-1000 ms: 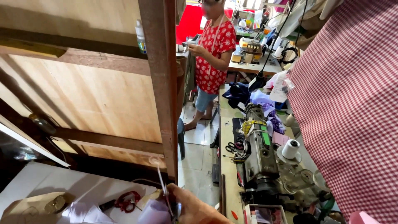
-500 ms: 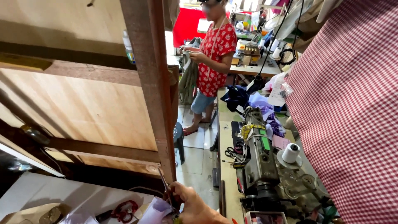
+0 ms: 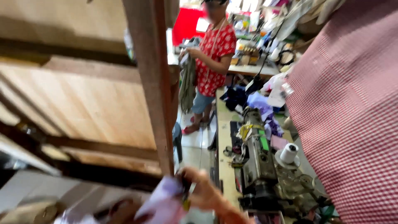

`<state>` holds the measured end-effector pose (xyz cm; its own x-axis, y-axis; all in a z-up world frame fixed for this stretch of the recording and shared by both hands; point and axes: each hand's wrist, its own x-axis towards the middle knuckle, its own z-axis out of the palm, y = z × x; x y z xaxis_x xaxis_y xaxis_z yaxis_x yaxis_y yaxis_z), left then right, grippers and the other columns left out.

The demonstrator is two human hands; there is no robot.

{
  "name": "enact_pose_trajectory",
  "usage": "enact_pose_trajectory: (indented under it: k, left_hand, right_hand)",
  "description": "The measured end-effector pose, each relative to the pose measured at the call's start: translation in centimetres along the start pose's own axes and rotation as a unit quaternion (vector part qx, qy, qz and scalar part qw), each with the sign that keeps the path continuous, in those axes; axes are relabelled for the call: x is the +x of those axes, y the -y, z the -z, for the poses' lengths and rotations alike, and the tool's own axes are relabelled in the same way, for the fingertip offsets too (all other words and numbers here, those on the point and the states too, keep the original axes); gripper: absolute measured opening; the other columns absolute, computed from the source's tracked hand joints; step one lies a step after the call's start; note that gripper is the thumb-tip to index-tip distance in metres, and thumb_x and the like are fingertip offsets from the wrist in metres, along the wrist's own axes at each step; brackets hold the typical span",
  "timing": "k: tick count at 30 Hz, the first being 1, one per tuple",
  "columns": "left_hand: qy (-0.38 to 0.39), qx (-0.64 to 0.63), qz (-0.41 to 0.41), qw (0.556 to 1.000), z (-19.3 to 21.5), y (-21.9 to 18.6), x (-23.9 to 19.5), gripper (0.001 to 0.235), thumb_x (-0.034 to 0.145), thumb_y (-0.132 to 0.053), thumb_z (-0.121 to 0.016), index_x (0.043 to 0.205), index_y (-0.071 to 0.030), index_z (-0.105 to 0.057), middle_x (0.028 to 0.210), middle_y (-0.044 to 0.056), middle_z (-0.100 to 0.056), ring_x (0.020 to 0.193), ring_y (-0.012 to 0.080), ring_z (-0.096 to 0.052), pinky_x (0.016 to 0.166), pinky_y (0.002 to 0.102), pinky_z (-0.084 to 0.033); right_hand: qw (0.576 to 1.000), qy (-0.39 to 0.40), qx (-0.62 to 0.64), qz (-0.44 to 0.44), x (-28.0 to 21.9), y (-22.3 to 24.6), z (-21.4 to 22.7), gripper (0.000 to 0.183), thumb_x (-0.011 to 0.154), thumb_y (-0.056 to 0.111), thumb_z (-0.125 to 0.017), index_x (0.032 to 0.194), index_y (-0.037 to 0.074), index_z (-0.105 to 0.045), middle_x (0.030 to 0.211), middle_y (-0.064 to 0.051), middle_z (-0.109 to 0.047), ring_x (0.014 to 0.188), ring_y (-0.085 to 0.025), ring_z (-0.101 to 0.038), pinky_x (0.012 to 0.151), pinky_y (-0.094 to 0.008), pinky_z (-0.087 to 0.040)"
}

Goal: Cutting out garment pattern pieces from a large sheet of white fabric using scissors on a professional cutting table.

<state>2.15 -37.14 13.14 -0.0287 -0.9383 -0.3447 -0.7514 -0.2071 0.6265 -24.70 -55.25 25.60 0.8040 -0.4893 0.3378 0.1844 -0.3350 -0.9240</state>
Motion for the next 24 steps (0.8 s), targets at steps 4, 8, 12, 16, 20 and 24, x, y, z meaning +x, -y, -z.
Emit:
enact_pose_trajectory:
  k: [4,8,12,16,20,24]
  left_hand:
    - [-0.023,-0.122,-0.062,0.99,6.8,-9.4,2.2,0.041,0.087,-0.054,-0.057,0.099,-0.019,-0.076,0.1,-0.009,-0.076,0.093,0.004,-0.067,0.081,0.025,-0.053]
    - [-0.076,-0.239,-0.161,0.955,9.3,-13.2,3.8,0.023,0.093,-0.022,-0.067,0.093,-0.004,-0.081,0.081,0.012,-0.08,0.078,0.0234,-0.072,0.079,0.042,-0.056]
    - [-0.056,-0.25,-0.204,0.945,9.9,-13.6,4.6,0.019,0.094,-0.02,-0.068,0.089,-0.006,-0.079,0.073,0.001,-0.073,0.068,0.0133,-0.062,0.067,0.032,-0.054]
    - [-0.058,-0.255,-0.225,0.939,10.1,-14.4,4.4,0.016,0.093,-0.018,-0.071,0.084,-0.006,-0.077,0.067,-0.003,-0.066,0.058,0.0122,-0.054,0.058,0.028,-0.047]
    - [-0.132,-0.141,-0.13,0.973,8.4,-14.0,5.1,0.023,0.088,-0.037,-0.074,0.095,-0.017,-0.084,0.07,-0.013,-0.056,0.062,0.0041,-0.048,0.052,0.027,-0.04]
    - [-0.188,-0.18,-0.213,0.942,7.9,-15.3,5.3,0.017,0.089,-0.03,-0.078,0.093,-0.015,-0.083,0.072,-0.012,-0.063,0.065,0.0033,-0.052,0.056,0.024,-0.043]
  right_hand:
    - [0.988,-0.09,-0.098,0.082,1.1,-0.3,2.4,0.035,0.078,0.005,-0.075,0.109,0.011,-0.06,0.096,-0.001,-0.061,0.078,-0.012,-0.06,0.066,-0.025,-0.054]
    - [0.98,-0.196,-0.003,0.025,1.9,0.3,3.6,0.051,0.067,-0.006,-0.085,0.112,0.003,-0.063,0.08,-0.009,-0.07,0.064,-0.014,-0.066,0.057,-0.023,-0.053]
    - [0.978,-0.206,-0.001,0.028,2.4,0.6,4.4,0.051,0.068,-0.003,-0.087,0.113,0.006,-0.063,0.079,-0.012,-0.075,0.063,-0.013,-0.067,0.054,-0.023,-0.055]
    - [0.977,-0.201,-0.022,0.06,2.4,0.4,4.3,0.05,0.068,-0.003,-0.086,0.112,0.005,-0.064,0.077,-0.013,-0.074,0.062,-0.015,-0.067,0.055,-0.024,-0.054]
    - [0.984,-0.139,-0.055,0.102,1.4,-1.1,4.4,0.043,0.075,0.005,-0.075,0.115,0.011,-0.058,0.104,0.0,-0.064,0.092,-0.012,-0.064,0.076,-0.025,-0.052]
    - [0.989,-0.097,-0.014,0.114,1.5,1.3,3.1,0.04,0.079,-0.011,-0.072,0.114,0.0,-0.058,0.102,-0.01,-0.064,0.09,-0.02,-0.066,0.078,-0.029,-0.061]
